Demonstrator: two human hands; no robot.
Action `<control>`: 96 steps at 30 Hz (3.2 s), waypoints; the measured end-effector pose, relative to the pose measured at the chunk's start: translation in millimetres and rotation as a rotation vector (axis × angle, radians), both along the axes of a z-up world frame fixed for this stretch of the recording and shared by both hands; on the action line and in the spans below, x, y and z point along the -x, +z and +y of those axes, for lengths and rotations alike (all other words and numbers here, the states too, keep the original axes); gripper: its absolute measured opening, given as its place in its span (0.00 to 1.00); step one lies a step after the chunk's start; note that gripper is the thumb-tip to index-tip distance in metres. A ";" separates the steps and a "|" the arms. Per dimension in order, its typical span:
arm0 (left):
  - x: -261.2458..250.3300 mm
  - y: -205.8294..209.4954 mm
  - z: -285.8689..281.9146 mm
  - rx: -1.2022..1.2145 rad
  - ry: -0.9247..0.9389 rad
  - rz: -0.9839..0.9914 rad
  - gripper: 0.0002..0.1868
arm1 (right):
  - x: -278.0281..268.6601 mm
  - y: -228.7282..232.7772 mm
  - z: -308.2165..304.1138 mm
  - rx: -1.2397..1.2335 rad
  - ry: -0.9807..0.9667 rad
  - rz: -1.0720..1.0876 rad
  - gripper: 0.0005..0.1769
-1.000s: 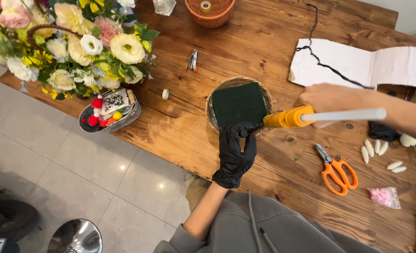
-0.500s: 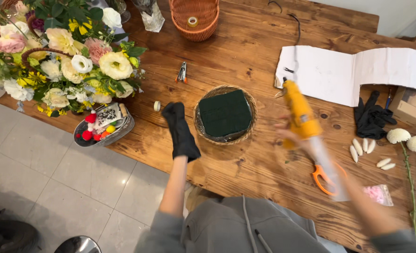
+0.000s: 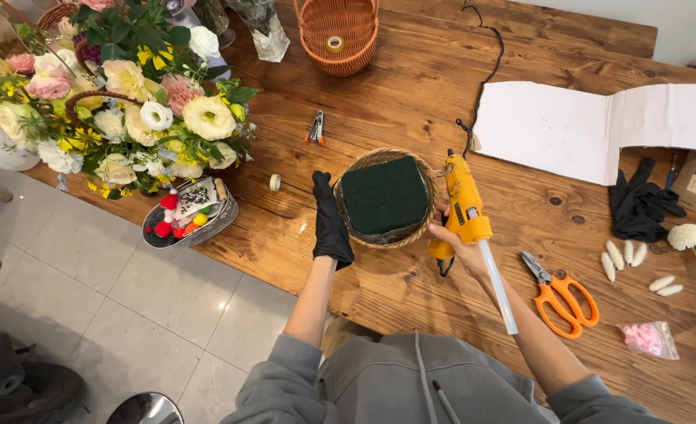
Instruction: The person places a block of floral foam into a wicker basket and secures it using a hot glue gun. They apply glue to the edges of the foam and press it down to ensure it is firmly attached to the basket.
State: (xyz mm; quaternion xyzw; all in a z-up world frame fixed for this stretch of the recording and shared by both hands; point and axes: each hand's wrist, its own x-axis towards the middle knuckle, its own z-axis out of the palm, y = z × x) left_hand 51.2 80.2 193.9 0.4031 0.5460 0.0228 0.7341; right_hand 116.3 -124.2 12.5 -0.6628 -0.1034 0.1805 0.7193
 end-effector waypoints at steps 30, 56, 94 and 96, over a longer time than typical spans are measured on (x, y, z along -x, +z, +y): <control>68.8 -196.8 -49.7 -0.423 0.285 -0.383 0.20 | -21.1 -33.4 4.8 -0.257 -0.259 0.032 0.19; -8.2 -164.6 -35.3 -1.983 -1.045 -0.030 0.78 | -30.3 24.5 -125.3 0.172 -0.005 -0.165 0.30; -98.6 -105.8 -26.3 -1.556 -1.532 -1.323 0.14 | -41.2 -44.8 -21.3 0.059 -0.275 0.102 0.29; -111.0 -113.9 -20.1 -1.560 -1.603 -1.261 0.14 | -48.6 -42.5 -15.7 0.059 -0.273 0.096 0.30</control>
